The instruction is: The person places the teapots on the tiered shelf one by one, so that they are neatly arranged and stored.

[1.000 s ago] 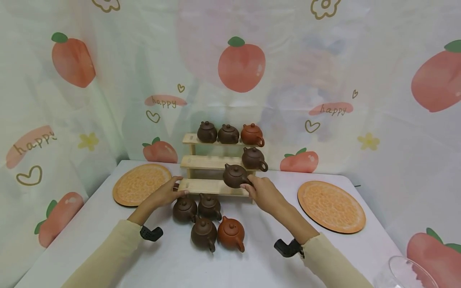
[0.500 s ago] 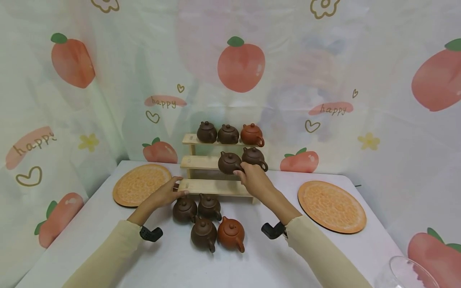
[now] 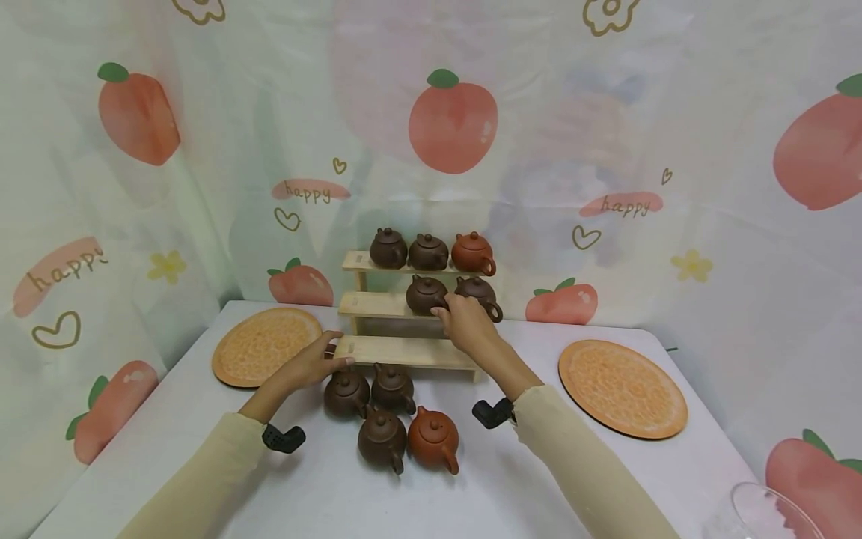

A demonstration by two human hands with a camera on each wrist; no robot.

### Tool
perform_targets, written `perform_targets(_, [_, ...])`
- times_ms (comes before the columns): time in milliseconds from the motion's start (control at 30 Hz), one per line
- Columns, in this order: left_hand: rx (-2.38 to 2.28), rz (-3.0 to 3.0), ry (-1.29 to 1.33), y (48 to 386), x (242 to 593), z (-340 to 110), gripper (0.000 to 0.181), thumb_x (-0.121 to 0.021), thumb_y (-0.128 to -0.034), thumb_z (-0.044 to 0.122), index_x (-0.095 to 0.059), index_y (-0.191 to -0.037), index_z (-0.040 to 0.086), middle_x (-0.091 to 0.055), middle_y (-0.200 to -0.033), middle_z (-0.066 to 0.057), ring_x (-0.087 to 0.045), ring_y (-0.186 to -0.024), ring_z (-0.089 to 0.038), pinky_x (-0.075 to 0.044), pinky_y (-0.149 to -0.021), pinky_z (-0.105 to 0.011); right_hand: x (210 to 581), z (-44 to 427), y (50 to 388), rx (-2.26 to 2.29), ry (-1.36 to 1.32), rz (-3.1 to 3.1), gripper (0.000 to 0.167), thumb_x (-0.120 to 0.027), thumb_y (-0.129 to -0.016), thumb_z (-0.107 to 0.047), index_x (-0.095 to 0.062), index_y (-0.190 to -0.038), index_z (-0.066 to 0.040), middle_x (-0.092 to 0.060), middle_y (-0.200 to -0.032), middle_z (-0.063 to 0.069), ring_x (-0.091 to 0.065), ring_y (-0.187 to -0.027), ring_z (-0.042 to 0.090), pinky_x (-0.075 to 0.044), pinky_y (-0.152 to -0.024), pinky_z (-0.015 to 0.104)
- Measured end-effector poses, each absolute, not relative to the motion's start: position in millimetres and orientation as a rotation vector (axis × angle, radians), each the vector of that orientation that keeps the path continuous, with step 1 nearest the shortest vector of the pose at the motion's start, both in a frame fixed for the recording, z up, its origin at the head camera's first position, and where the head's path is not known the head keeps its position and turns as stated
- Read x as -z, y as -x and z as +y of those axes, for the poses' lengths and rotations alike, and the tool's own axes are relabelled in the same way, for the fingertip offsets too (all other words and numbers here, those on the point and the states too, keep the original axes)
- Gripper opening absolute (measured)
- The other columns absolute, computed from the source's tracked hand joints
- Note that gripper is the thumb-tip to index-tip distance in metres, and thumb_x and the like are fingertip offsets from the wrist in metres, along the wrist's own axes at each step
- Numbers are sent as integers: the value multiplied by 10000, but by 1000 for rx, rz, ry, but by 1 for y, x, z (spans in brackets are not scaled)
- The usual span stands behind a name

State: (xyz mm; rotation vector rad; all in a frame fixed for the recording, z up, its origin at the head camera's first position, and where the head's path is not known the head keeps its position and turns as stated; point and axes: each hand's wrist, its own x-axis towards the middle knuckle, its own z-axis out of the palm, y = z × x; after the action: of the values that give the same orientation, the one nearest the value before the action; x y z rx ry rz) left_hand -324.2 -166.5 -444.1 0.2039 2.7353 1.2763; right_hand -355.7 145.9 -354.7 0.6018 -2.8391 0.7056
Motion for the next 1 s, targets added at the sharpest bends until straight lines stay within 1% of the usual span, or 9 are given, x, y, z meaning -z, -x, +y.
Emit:
perform_targets(100, [-1273, 2734, -203, 324, 443, -166, 666, -693, -1045, 279, -380, -1546, -30, -559, -1438, -342, -557, -1342, -483, -481, -1067, -596, 354, 144, 358, -710, -585, -2861, 268, -601, -1096, -215, -644, -930, -8, -659, -708, 77, -622, -649, 199, -488, -660, 379])
perform_targets(300, [-1269, 2739, -203, 324, 443, -165, 664, -695, -1043, 276, -384, -1544, -30, -570, -1425, -338, -569, -1325, -478, -487, -1057, -591, 355, 143, 361, -705, -562, -2888, 272, -595, -1100, -228, -667, -1002, 15, -697, -714, 81, -675, -667, 208, -527, -702, 415])
perform_targets(500, [-1263, 2738, -188, 324, 443, -165, 669, -689, -1046, 289, -380, -1551, -21, -570, -1432, -328, -566, -1332, -470, -484, -1064, -589, 356, 144, 362, -701, -547, -2896, 274, -593, -1100, -226, -647, -949, -4, -695, -706, 76, -651, -669, 217, -513, -716, 417])
perform_targets(700, [-1264, 2739, -201, 325, 444, -165, 661, -681, -1051, 278, -373, -1554, -21, -561, -1438, -335, -560, -1339, -475, -482, -1069, -589, 357, 144, 362, -696, -518, -2915, 285, -603, -1097, -240, -641, -927, -14, -676, -686, 61, -624, -681, 224, -503, -745, 419])
perform_targets(833, [-1254, 2747, -195, 326, 445, -166, 655, -677, -1054, 274, -372, -1556, -15, -563, -1436, -331, -566, -1333, -471, -484, -1067, -588, 358, 144, 363, -702, -522, -2905, 296, -613, -1092, -251, -660, -960, 10, -692, -700, 77, -653, -726, 253, -517, -770, 439])
perform_targets(900, [-1252, 2749, -194, 326, 446, -166, 654, -676, -1055, 275, -372, -1559, -12, -564, -1438, -327, -566, -1334, -467, -483, -1070, -586, 359, 145, 363, -685, -509, -2903, 307, -624, -1085, -260, -666, -971, 22, -671, -714, 76, -639, -734, 255, -512, -743, 432])
perform_targets(1000, [-1246, 2750, -204, 327, 446, -166, 651, -676, -1055, 275, -375, -1552, -19, -565, -1434, -330, -569, -1328, -471, -486, -1065, -586, 363, 149, 362, -658, -473, -2913, 330, -661, -1063, -279, -664, -926, 21, -601, -706, 70, -578, -696, 240, -471, -667, 392])
